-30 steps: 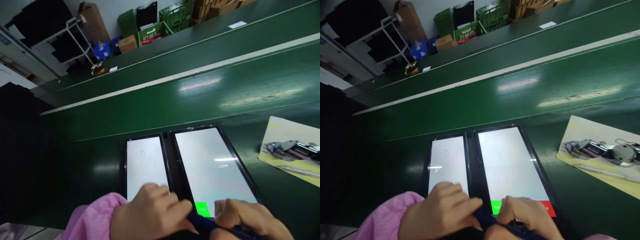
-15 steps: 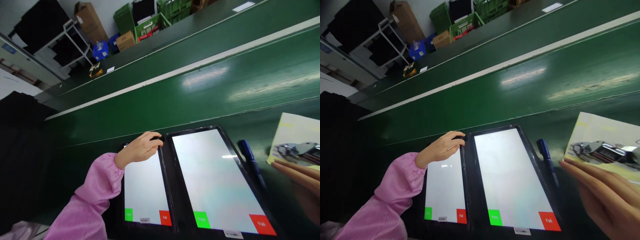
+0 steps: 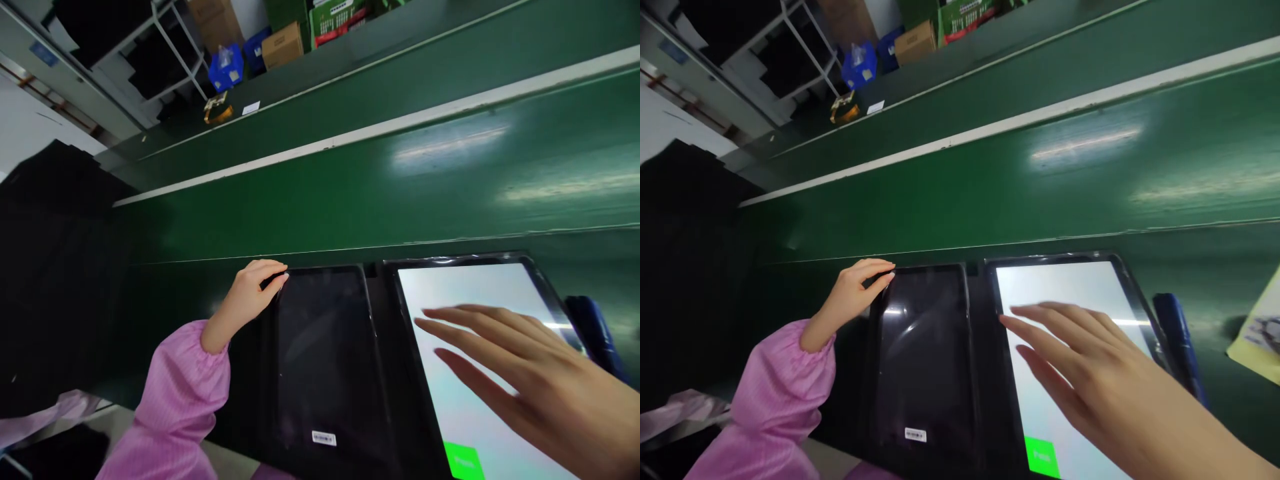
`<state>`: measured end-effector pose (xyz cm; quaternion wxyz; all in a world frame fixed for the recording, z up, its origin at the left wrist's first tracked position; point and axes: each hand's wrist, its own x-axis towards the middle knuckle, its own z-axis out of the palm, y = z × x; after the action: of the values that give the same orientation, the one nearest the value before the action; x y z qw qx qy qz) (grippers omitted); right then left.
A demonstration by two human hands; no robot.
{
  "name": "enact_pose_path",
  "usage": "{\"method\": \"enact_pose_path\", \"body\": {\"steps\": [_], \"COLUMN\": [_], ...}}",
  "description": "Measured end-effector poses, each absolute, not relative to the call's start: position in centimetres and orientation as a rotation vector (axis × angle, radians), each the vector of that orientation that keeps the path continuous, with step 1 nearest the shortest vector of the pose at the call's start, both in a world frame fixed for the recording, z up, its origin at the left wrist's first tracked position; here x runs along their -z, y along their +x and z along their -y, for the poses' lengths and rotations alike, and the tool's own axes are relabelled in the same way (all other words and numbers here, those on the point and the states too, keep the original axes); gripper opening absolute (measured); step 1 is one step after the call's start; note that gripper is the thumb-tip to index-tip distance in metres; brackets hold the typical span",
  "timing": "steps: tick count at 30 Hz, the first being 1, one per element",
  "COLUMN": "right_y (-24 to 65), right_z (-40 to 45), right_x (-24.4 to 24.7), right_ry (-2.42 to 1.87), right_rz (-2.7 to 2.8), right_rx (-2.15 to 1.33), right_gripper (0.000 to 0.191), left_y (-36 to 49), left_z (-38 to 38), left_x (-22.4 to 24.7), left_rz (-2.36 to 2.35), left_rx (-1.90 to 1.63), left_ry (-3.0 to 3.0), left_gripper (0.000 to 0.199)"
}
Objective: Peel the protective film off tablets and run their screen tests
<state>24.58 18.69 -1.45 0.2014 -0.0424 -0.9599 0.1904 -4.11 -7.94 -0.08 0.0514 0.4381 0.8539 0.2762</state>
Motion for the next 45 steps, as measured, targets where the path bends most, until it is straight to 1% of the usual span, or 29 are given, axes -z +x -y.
{"method": "enact_pose_path", "body": {"steps": [1,3,5,8,14,20,23,27,31,33,36,37,40,41,43,44,45], "right_y": [23.3,20.9,19.0,17.4,17.1,17.2,16.9,16.0,13.9,12.7,11.6,11.7,12.8,13.5,14.9,15.6,16.2], "right_z": [-18.8,-18.6,-18.1,-16.9,-16.1,-16.0,-16.2,-17.7,-20.4,-21.6,-22.3,-22.1,-20.7,-20.2,-19.4,-19.0,-18.8], "right_x": [1.3,1.3,1.6,2.0,1.6,1.1,0.9,0.8,0.7,0.5,0.2,0.1,-0.2,-0.3,-0.5,-0.6,-0.7], "right_ry": [0.0,0.109,0.066,0.01,-0.071,-0.044,-0.04,-0.085,-0.035,-0.028,-0.088,-0.105,-0.043,0.003,0.112,0.165,0.209], "right_rz": [2.728,2.768,2.752,2.743,2.768,2.808,2.788,2.797,2.872,2.953,3.017,3.017,2.961,2.927,2.858,2.82,2.789], "right_rx": [-0.472,-0.33,-0.226,-0.195,-0.157,-0.133,-0.134,-0.231,-0.482,-0.67,-0.829,-0.807,-0.599,-0.525,-0.415,-0.376,-0.34], "right_gripper": [0.034,0.036,0.042,0.048,0.041,0.038,0.032,0.033,0.029,0.024,0.018,0.017,0.019,0.021,0.024,0.024,0.022], "left_y": [-3.9,-3.8,-3.9,-4.2,-4.1,-3.6,-3.6,-3.4,-3.4,-3.6,-3.6,-3.4,-1.2,0.0,3.2,4.9,6.6], "left_z": [8.1,8.2,8.4,9.0,9.5,9.8,10.3,11.0,10.8,10.3,9.6,9.6,11.0,11.8,13.8,14.8,15.8], "left_x": [0.4,0.9,1.1,1.4,1.7,1.2,1.1,0.8,1.0,1.3,1.4,1.2,-0.1,-0.7,-1.7,-2.1,-2.2], "left_rz": [-2.612,-2.636,-2.646,-2.645,-2.628,-2.594,-2.543,-2.511,-2.553,-2.601,-2.674,-2.701,-2.716,-2.654,-2.41,-2.292,-2.216], "left_rx": [-0.884,-0.962,-1.022,-1.062,-1.074,-1.038,-1.012,-0.974,-0.962,-0.953,-0.988,-0.997,-0.953,-0.899,-0.77,-0.706,-0.648], "left_ry": [1.318,1.285,1.256,1.229,1.261,1.402,1.544,1.517,1.469,1.548,1.645,1.655,1.735,1.789,1.907,1.947,1.977], "left_gripper": [0.018,0.016,0.016,0.016,0.015,0.022,0.026,0.037,0.038,0.034,0.017,0.016,0.026,0.024,0.012,0.013,0.019]}}
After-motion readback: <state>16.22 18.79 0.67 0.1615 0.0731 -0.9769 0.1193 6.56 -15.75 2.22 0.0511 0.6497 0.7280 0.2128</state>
